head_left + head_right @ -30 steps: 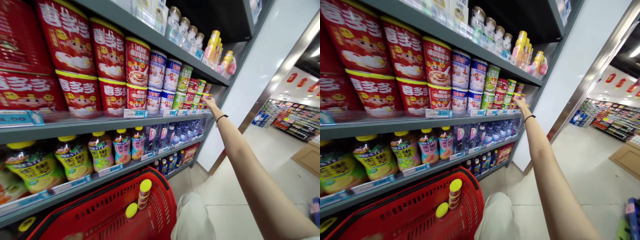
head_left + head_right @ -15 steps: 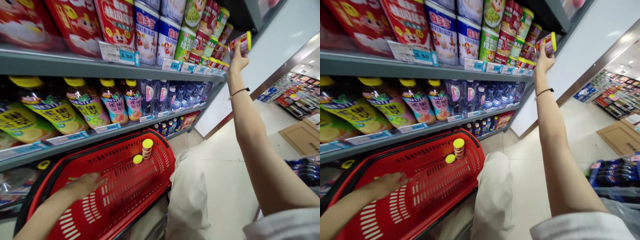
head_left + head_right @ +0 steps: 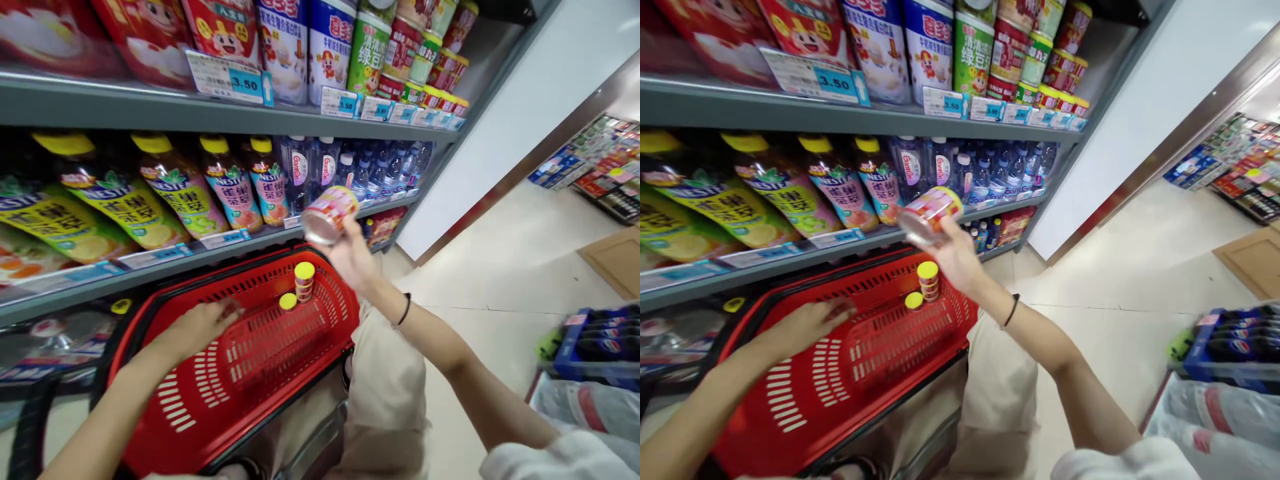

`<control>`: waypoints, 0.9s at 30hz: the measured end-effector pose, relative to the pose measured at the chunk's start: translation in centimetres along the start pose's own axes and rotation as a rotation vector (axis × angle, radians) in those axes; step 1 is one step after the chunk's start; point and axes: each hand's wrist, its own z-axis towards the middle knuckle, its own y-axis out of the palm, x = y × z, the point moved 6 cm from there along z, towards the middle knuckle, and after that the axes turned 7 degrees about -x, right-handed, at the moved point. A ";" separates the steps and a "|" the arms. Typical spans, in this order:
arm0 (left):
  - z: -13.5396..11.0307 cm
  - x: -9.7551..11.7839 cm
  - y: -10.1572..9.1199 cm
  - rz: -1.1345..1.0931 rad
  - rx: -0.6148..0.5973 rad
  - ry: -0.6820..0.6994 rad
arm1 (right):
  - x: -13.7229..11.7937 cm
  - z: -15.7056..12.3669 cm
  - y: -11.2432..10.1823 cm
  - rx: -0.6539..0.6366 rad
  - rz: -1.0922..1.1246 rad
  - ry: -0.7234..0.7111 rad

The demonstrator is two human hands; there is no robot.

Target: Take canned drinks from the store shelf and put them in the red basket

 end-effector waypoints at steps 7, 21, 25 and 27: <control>-4.6 5.0 -3.7 -0.198 0.384 0.193 | 11.8 2.2 9.6 -0.344 0.440 0.347; -7.4 7.2 -5.0 -0.384 0.639 0.462 | 15.7 -1.5 10.5 -0.390 0.556 0.650; -7.5 7.3 -4.6 -0.333 0.628 0.519 | 15.6 -2.1 10.5 -0.378 0.612 0.672; -7.6 7.4 -4.6 -0.306 0.647 0.522 | 15.8 -2.1 10.5 -0.379 0.608 0.669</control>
